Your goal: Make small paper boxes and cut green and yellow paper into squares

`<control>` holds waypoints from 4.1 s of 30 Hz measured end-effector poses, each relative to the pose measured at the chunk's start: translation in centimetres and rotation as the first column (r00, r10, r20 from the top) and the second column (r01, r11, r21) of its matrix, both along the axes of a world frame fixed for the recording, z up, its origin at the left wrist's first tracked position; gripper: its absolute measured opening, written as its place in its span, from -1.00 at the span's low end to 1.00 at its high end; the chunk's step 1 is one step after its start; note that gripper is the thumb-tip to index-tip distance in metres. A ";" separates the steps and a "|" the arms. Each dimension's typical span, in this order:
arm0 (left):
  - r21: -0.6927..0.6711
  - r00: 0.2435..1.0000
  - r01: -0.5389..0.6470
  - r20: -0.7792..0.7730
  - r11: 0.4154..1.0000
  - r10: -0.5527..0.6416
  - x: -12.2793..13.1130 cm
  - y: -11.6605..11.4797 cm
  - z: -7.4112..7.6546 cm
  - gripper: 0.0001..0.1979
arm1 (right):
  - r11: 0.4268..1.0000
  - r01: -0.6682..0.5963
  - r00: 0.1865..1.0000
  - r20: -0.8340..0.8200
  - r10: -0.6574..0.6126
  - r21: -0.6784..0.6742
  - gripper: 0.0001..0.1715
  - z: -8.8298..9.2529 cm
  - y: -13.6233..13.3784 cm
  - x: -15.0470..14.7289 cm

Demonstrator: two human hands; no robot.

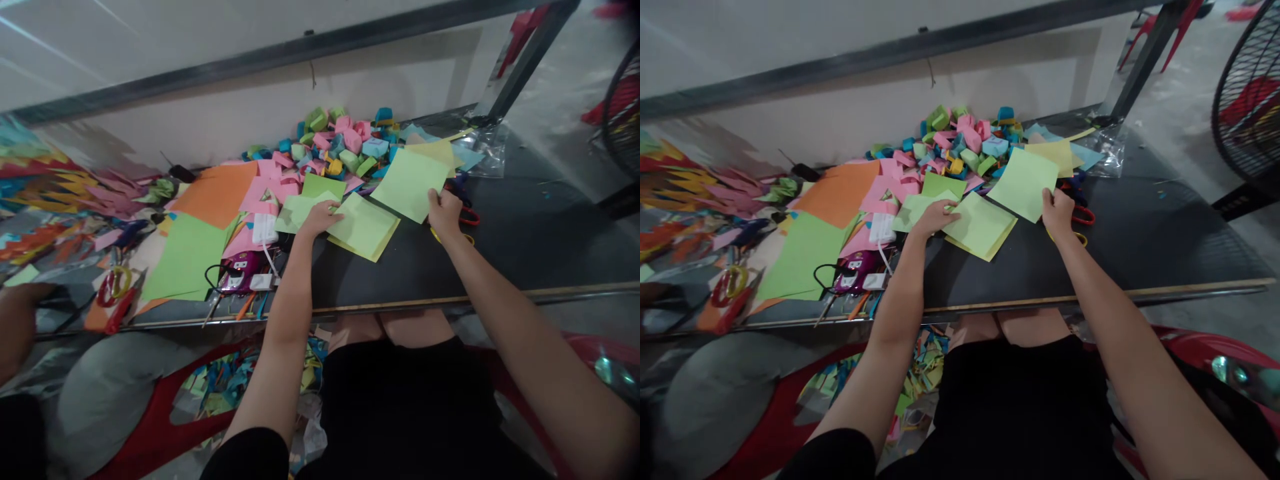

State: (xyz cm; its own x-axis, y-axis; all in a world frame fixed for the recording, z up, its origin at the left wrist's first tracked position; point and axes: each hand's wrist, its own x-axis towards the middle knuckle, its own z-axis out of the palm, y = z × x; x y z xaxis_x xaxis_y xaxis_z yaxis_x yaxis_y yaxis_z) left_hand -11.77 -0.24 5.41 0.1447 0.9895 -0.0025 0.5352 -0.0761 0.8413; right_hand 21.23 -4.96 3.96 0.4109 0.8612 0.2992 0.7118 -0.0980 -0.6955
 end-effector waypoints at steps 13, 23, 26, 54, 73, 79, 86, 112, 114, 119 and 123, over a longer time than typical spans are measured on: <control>0.114 0.940 0.128 -0.331 0.985 -0.084 1.0 0.0 -0.4 -0.46 | 0.996 0.092 0.988 0.128 -0.092 0.005 -0.49 0.4 -2.6 5.5; 0.093 0.948 0.157 -0.292 0.983 -0.124 4.3 -0.9 -1.0 -0.58 | 0.998 -0.061 0.986 0.157 0.055 0.034 -0.43 0.3 -2.0 6.6; 0.057 0.856 0.153 -0.507 0.987 -0.103 3.9 -1.8 0.5 -0.70 | 0.989 -0.137 0.976 0.179 0.125 0.056 -0.40 0.3 -1.8 6.5; -0.028 0.836 -0.191 0.518 0.981 0.178 4.4 0.2 -2.7 -0.67 | 0.725 -0.682 0.519 0.763 0.385 0.099 -0.49 -0.6 -1.4 -3.4; 0.344 0.994 0.001 0.106 0.939 -0.040 5.1 -1.0 -2.4 -0.89 | 0.740 -0.633 0.774 0.182 0.607 0.225 -0.68 0.7 3.8 -4.6; 0.180 0.991 0.034 0.121 0.983 -0.056 5.4 -1.5 -1.8 -0.86 | 0.804 -0.551 0.834 0.194 0.517 0.223 -0.61 -0.4 2.8 -4.5; 0.115 0.999 -0.023 -0.045 0.993 0.028 4.5 -1.3 -1.4 -0.86 | 0.760 -0.553 0.831 0.156 0.535 0.340 -0.52 -0.6 1.9 -5.4; 0.087 0.726 -0.170 0.685 0.982 0.065 8.2 -2.6 -3.0 -0.52 | 0.867 -0.291 0.640 -0.591 0.490 0.404 -0.35 0.1 0.6 -8.3; 0.081 0.714 -0.176 0.696 0.981 0.071 8.3 -2.7 -3.0 -0.51 | 0.867 -0.293 0.663 -0.568 0.488 0.403 -0.36 0.3 0.5 -8.3; 0.049 0.689 -0.173 0.719 0.984 0.085 8.1 -2.6 -3.1 -0.41 | 0.870 -0.302 0.695 -0.534 0.481 0.390 -0.33 0.5 0.2 -8.4; 0.058 0.673 -0.165 0.737 0.985 0.069 8.1 -2.6 -3.1 -0.40 | 0.864 -0.315 0.721 -0.494 0.487 0.392 -0.29 0.3 0.3 -8.3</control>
